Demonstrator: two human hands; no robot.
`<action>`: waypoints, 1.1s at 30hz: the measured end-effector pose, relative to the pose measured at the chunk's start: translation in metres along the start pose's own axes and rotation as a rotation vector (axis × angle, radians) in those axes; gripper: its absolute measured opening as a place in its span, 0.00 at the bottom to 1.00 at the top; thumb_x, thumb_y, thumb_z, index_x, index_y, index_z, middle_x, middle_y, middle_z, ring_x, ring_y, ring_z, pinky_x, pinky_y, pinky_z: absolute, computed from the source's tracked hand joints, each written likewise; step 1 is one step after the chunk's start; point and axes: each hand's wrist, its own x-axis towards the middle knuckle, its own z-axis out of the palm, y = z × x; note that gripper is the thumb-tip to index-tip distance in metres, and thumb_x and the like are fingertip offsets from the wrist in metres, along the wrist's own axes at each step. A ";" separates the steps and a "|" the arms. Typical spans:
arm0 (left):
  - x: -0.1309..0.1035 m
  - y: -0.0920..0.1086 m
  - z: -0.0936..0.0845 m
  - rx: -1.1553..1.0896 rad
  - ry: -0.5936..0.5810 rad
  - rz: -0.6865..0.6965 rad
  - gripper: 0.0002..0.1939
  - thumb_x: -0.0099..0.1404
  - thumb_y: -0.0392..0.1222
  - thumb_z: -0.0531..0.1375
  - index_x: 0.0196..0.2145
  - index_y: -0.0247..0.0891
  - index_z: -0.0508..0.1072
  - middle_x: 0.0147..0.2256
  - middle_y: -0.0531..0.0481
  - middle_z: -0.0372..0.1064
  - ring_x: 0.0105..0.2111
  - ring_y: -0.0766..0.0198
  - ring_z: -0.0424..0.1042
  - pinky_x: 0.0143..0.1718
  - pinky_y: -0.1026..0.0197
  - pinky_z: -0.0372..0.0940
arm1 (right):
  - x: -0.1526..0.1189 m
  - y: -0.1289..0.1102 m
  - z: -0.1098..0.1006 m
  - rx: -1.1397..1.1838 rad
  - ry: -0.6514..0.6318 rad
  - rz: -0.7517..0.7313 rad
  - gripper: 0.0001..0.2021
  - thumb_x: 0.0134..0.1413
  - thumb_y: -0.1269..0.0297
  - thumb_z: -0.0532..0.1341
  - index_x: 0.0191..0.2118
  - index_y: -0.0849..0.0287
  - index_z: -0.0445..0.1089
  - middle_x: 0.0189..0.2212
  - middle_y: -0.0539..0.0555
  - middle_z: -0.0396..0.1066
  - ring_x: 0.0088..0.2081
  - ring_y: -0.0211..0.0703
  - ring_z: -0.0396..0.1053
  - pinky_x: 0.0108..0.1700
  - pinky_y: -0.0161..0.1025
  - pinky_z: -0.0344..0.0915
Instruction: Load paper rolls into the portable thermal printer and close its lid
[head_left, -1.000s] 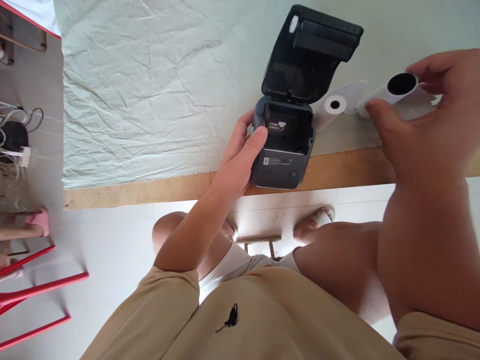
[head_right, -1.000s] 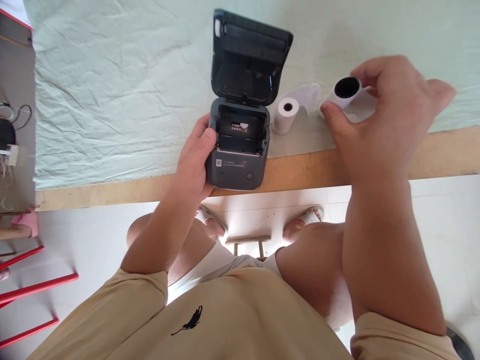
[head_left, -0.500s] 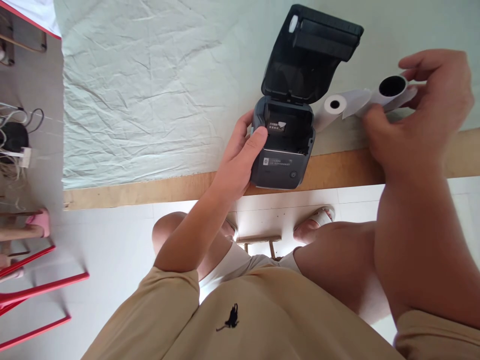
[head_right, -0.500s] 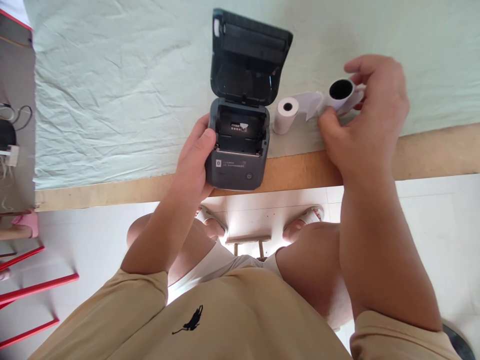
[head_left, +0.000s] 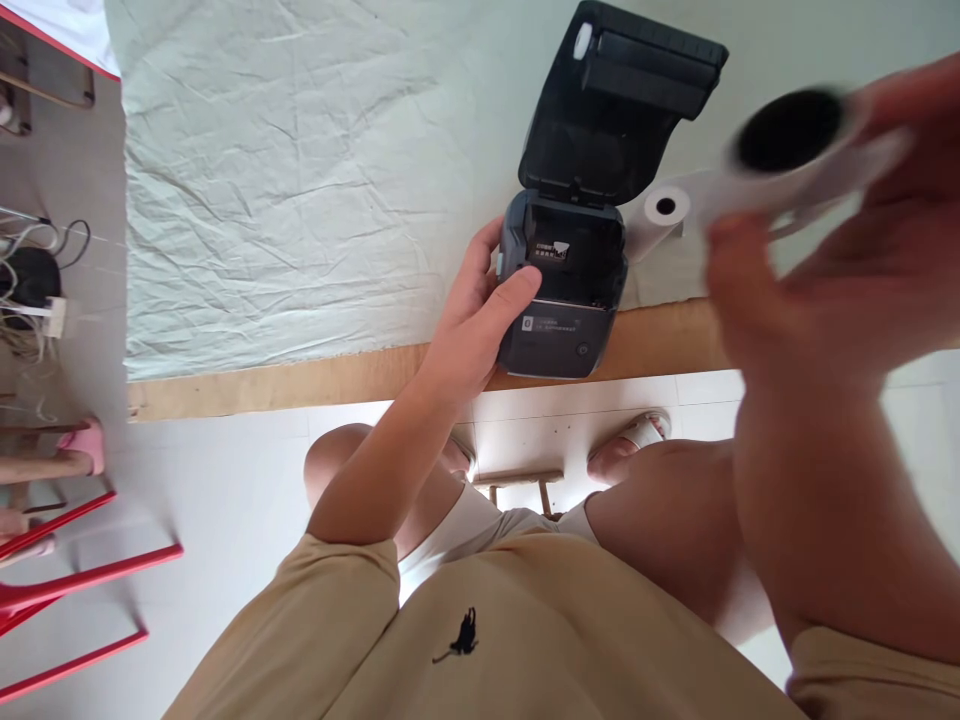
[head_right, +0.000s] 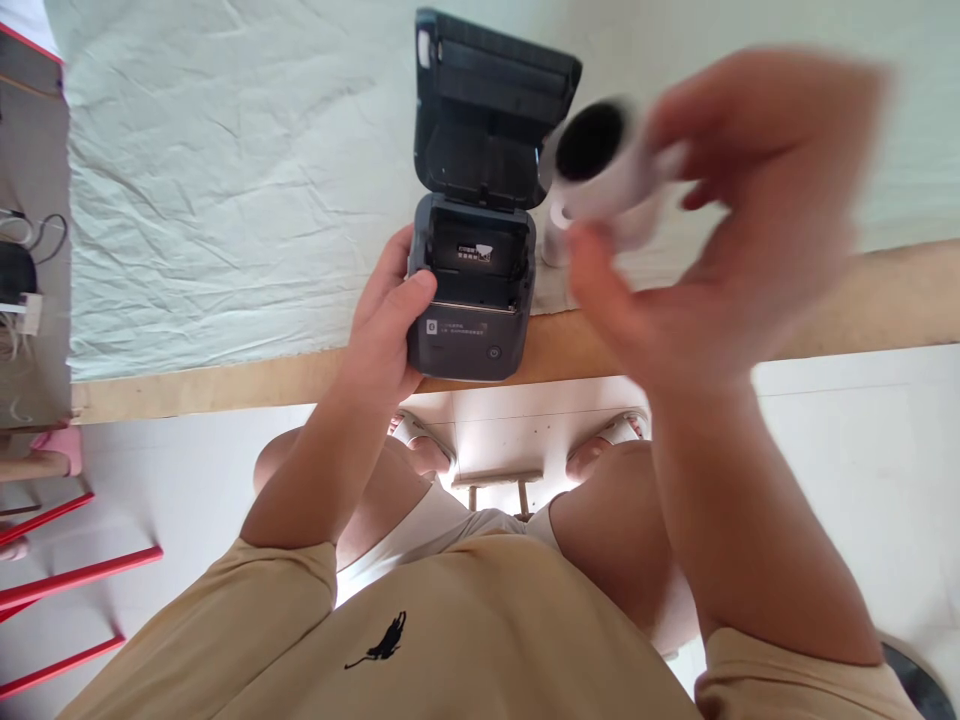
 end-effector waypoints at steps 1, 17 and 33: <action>0.001 -0.002 -0.002 0.008 -0.003 0.013 0.36 0.68 0.70 0.68 0.66 0.55 0.64 0.54 0.50 0.80 0.62 0.42 0.83 0.53 0.44 0.83 | -0.008 -0.010 0.009 -0.007 0.077 -0.132 0.19 0.51 0.60 0.75 0.49 0.45 0.74 0.49 0.50 0.76 0.55 0.58 0.77 0.59 0.58 0.67; 0.002 -0.002 -0.010 0.047 -0.023 0.112 0.38 0.63 0.66 0.75 0.62 0.46 0.72 0.62 0.49 0.81 0.68 0.42 0.77 0.69 0.49 0.76 | -0.031 -0.022 0.043 -0.258 -0.024 -0.713 0.08 0.70 0.59 0.65 0.36 0.49 0.75 0.33 0.45 0.85 0.42 0.49 0.85 0.47 0.52 0.70; 0.005 -0.011 -0.020 0.227 -0.079 0.081 0.60 0.51 0.73 0.78 0.73 0.51 0.63 0.61 0.41 0.77 0.67 0.33 0.76 0.62 0.41 0.77 | -0.021 -0.032 0.023 -0.011 0.126 -0.368 0.08 0.71 0.53 0.59 0.45 0.47 0.72 0.39 0.52 0.74 0.38 0.44 0.77 0.39 0.46 0.68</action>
